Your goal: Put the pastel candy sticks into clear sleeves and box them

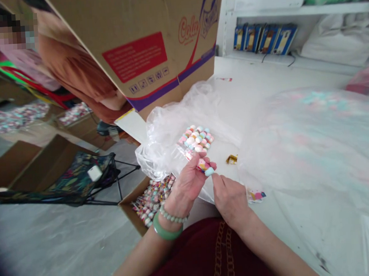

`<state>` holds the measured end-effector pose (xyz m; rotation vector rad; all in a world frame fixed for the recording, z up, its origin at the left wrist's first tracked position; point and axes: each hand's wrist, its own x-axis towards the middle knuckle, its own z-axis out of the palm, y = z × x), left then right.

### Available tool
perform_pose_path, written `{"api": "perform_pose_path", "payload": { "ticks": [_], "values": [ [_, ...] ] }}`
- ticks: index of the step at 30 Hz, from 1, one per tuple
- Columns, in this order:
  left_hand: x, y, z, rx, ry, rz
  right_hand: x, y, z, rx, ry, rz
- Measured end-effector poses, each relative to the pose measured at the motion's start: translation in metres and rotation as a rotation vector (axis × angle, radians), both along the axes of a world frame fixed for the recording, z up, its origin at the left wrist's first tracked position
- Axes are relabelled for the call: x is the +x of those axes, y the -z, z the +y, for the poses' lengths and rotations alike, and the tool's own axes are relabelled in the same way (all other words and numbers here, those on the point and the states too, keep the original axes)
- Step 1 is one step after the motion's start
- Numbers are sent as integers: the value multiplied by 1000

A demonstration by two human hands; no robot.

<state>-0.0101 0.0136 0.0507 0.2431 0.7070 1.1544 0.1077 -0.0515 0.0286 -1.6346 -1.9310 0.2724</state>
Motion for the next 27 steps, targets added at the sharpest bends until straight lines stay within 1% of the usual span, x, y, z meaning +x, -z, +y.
{"api": "perform_pose_path", "payload": {
  "ticks": [1, 2, 4, 7, 9, 11, 13, 17, 19, 21, 23, 25, 27],
  "values": [
    [0, 0, -2, 3, 16, -17, -2, -1, 0, -6, -5, 58],
    [0, 0, -3, 2, 39, -38, -3, -3, 1, -39, -7, 158],
    [-3, -1, -3, -5, 103, -99, -4, -8, 3, -194, 4, 481],
    [-8, -3, -2, 4, 162, -201, -4, -13, 7, -596, -10, 1109],
    [-11, -4, -1, 29, 178, -238, -3, -15, 10, -840, -69, 1443],
    [-14, -2, 1, 43, 185, -239, 0, -15, 11, -983, -127, 1623],
    [-18, 0, 4, 47, 189, -206, 2, -14, 13, -1023, -131, 1685],
    [-25, 4, 5, 80, 224, -76, 1, -14, 16, -983, -84, 1628],
    [-24, 5, 2, 113, 231, -35, -4, -16, 17, -949, -60, 1557],
    [-20, 6, -1, 132, 206, -33, -11, -17, 15, -860, -2, 1434],
    [-16, 8, -4, 120, 190, -58, -17, -16, 12, -654, 71, 1176],
    [-13, 10, -5, 83, 201, -91, -21, -14, 7, -368, 103, 791],
    [-11, 12, -4, 59, 161, -97, -21, -9, 4, -135, 84, 414]
  ]
}}
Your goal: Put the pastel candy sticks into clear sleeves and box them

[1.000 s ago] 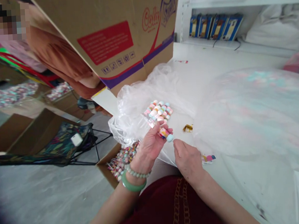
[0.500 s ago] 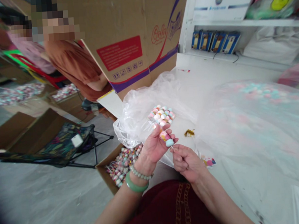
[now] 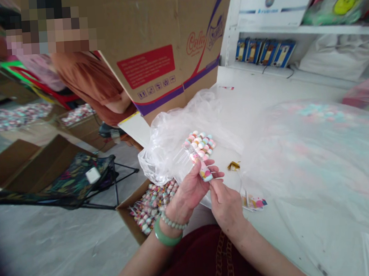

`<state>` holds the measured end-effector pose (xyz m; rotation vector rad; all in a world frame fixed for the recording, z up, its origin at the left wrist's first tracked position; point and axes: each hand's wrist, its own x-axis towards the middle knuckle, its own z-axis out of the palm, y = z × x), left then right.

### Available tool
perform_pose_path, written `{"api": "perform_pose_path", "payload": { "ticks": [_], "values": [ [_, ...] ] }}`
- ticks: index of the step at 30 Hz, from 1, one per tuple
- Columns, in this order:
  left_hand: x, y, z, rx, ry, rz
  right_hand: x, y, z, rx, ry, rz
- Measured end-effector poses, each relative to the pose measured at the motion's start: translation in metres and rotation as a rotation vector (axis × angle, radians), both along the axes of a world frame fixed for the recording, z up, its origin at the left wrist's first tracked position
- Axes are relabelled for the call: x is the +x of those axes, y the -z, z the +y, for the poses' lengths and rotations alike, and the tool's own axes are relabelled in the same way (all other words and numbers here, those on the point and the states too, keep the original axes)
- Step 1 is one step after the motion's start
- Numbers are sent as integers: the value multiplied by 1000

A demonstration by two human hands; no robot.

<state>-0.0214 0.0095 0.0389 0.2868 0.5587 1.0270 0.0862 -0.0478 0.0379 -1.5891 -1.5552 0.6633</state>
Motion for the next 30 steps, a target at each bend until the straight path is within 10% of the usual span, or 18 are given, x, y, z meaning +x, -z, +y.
{"api": "perform_pose_path", "payload": {
  "ticks": [7, 17, 30],
  "values": [
    [5, 0, 3, 17, -219, 27, 4, 16, 0, 181, 26, -478],
    [13, 7, -1, -27, -71, 24, 7, 14, 14, -201, -21, 300],
    [19, 15, 0, -72, -57, 143, 6, 17, 23, -113, 46, 140]
  ]
}}
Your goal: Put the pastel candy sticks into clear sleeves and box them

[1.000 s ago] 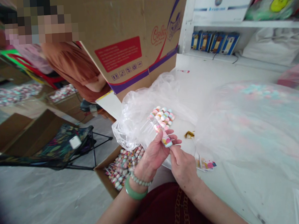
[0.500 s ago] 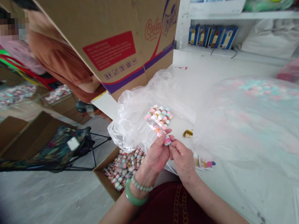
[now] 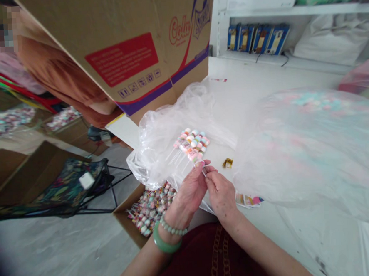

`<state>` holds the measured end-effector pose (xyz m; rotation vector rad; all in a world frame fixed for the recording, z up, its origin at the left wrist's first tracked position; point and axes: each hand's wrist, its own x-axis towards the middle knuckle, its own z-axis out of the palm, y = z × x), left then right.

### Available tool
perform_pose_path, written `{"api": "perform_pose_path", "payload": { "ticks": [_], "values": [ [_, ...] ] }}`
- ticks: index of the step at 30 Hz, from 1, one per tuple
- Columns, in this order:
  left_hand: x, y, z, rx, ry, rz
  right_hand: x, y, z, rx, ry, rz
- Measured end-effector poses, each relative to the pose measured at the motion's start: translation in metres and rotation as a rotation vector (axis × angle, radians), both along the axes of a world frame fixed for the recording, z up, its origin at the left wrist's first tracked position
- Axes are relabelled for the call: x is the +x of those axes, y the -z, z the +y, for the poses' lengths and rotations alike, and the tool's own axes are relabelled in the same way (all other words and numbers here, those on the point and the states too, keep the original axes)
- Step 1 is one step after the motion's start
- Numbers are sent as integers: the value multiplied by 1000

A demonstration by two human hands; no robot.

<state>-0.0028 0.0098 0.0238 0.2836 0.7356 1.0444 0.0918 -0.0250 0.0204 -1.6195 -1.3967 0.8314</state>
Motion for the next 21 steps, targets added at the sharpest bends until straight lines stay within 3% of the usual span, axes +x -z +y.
{"api": "perform_pose_path", "payload": {
  "ticks": [3, 8, 13, 18, 21],
  "values": [
    [-14, -4, 7, 1, 84, -40, 9, 0, -1, -78, -20, 89],
    [-40, -9, 32, -27, -82, -22, 16, 0, -8, -295, -201, 289],
    [-41, -13, 41, -13, -173, -76, 18, 4, -4, -467, -179, 793],
    [-31, -12, 33, 145, -105, -186, 19, 12, 3, -762, -378, 1388],
    [-26, -13, 29, 145, -41, -212, 15, 15, 2, -846, -427, 1585]
  ]
}}
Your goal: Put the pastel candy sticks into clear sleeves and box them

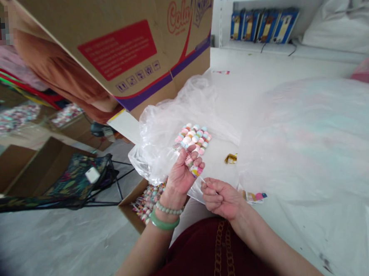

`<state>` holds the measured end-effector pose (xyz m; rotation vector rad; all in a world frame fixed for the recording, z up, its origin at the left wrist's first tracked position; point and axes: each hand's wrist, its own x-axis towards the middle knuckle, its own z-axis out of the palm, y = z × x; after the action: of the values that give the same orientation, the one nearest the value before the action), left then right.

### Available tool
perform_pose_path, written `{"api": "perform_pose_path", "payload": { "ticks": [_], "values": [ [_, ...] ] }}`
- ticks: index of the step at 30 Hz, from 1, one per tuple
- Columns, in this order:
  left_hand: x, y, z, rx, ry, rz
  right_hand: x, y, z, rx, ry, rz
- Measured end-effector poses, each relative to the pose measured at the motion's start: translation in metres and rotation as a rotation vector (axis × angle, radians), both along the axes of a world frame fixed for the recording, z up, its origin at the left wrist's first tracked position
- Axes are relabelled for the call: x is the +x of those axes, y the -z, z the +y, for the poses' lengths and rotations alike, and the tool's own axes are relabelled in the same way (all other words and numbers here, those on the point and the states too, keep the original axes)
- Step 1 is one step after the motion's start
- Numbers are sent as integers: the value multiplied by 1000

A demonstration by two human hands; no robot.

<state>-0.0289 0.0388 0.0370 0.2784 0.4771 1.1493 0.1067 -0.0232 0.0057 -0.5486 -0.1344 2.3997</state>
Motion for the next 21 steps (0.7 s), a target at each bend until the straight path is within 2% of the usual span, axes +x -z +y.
{"api": "perform_pose_path", "payload": {
  "ticks": [3, 7, 10, 12, 15, 18, 21],
  "values": [
    [-3, -1, 2, -65, 24, 30, -1, -1, -4, -7, 3, 10],
    [-13, 5, 9, -132, -46, 99, 4, -3, -5, 69, 62, -167],
    [-9, 10, 7, -114, -48, 127, -1, -8, -2, 128, 98, -315],
    [-1, 11, 2, -101, -18, 125, -9, -12, 1, 204, 176, -495],
    [10, 10, -7, -133, 1, 78, -22, -16, 2, 396, 337, -879],
    [12, 10, -13, -155, 5, 108, -22, -14, -3, 694, 408, -1315],
    [11, 15, -19, -183, 91, 249, -14, -7, -10, 959, 434, -1640]
  ]
}}
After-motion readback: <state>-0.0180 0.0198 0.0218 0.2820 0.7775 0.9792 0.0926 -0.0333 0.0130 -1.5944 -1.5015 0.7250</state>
